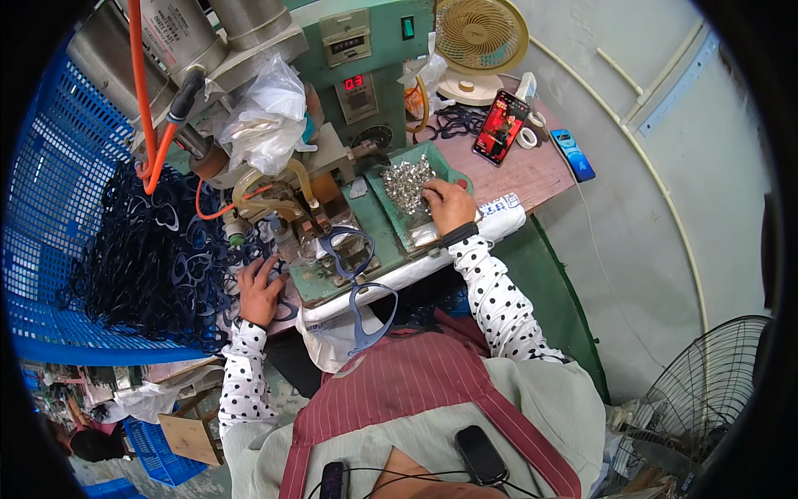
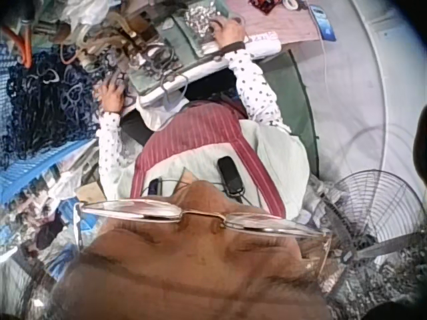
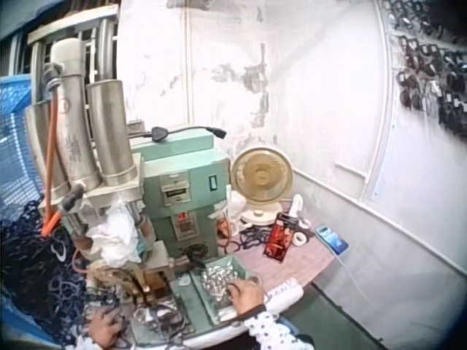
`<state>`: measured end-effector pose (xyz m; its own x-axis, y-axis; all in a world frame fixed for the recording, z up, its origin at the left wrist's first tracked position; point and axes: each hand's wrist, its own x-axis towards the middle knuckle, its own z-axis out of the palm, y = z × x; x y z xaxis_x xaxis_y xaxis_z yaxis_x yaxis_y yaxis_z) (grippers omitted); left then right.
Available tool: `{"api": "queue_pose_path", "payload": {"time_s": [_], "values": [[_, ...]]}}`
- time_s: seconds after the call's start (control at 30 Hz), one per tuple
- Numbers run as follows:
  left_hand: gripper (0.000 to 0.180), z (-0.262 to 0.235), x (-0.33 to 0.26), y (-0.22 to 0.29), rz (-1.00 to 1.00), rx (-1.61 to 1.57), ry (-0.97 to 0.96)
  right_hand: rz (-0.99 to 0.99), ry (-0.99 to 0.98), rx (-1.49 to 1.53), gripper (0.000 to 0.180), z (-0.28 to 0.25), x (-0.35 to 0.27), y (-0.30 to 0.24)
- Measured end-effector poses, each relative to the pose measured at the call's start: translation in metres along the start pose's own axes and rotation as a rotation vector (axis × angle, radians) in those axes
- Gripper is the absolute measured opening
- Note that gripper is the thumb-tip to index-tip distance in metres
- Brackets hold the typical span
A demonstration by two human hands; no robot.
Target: The person repeatedly picks up dark plastic eyeglass frames and small metal components, inserts the metal parts into the frames, and places the assembled units into a blue basket. The process is continuous and repetitive throughout the clip.
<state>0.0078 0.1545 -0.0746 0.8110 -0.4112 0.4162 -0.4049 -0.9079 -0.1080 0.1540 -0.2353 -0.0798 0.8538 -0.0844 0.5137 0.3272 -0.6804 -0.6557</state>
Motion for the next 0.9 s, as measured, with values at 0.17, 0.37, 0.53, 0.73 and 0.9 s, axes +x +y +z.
{"api": "queue_pose_path", "payload": {"time_s": [0.17, 0.37, 0.53, 0.73, 0.9], "values": [[0.029, -0.006, 0.017, -0.012, 0.052, -0.009, 0.124, -0.078, 0.004, 0.083, 0.011, -0.004, 0.002, 0.002], [0.02, -0.038, 0.021, -0.002, -0.565, -0.488, 0.457, -0.006, -0.066, 0.206, 0.011, 0.002, 0.007, -0.021], [0.023, -0.084, 0.056, 0.058, -0.121, -0.197, 0.481, 0.035, -0.24, 0.568, 0.015, -0.007, 0.013, -0.076], [0.034, -0.086, 0.093, 0.113, 0.209, -0.277, 0.532, 0.074, -0.425, 0.659, 0.032, -0.035, 0.003, -0.144], [0.033, -0.077, 0.107, 0.122, 0.285, -0.459, 0.542, 0.1, -0.468, 0.671, 0.039, -0.028, -0.001, -0.151]]}}
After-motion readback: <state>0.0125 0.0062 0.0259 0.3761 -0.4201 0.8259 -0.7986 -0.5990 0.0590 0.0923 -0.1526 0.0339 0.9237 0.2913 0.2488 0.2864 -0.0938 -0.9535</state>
